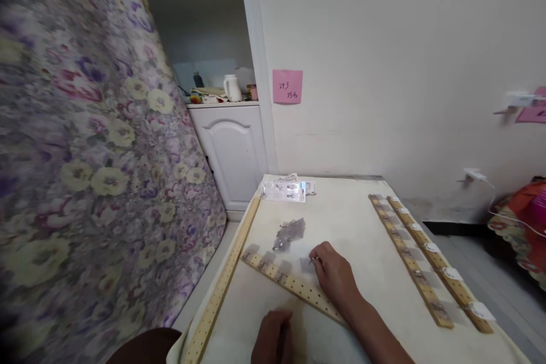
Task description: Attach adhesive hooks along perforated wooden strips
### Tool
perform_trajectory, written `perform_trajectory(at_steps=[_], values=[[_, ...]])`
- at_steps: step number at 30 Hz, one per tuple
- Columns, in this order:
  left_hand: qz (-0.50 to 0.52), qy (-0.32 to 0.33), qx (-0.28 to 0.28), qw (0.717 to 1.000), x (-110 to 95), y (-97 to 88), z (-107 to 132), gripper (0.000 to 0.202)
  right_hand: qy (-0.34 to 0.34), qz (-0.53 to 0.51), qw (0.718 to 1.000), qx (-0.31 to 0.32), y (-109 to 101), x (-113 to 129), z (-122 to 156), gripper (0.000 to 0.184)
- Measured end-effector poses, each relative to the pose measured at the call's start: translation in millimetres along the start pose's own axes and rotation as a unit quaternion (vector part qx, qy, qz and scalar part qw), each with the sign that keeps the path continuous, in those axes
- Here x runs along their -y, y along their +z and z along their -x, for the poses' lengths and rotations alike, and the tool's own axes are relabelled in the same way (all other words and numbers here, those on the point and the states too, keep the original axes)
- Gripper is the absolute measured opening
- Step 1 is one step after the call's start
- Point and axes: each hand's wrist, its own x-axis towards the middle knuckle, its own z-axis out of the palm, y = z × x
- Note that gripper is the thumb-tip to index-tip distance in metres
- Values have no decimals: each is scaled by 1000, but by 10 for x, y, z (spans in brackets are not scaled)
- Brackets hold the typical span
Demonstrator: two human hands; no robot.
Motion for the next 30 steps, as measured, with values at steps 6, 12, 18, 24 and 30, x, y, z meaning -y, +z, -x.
perform_trajectory(at_steps=[6, 12, 18, 24, 30], values=[[63, -102, 40, 992, -669, -214, -273, 23, -24, -32, 997, 65, -114, 269, 430, 19], [80, -157, 103, 979, -945, -249, -348, 21, -51, -73, 993, 76, -97, 340, 638, 20], [137, -187, 118, 966, -987, -234, -325, 21, -66, -52, 994, 71, -102, 332, 684, 16], [191, -236, 105, 947, -990, -204, -355, 16, -84, -91, 989, 86, -119, 361, 694, 18], [228, -270, 96, 931, -928, -190, -350, 13, -92, -130, 983, 95, -126, 426, 712, 21]])
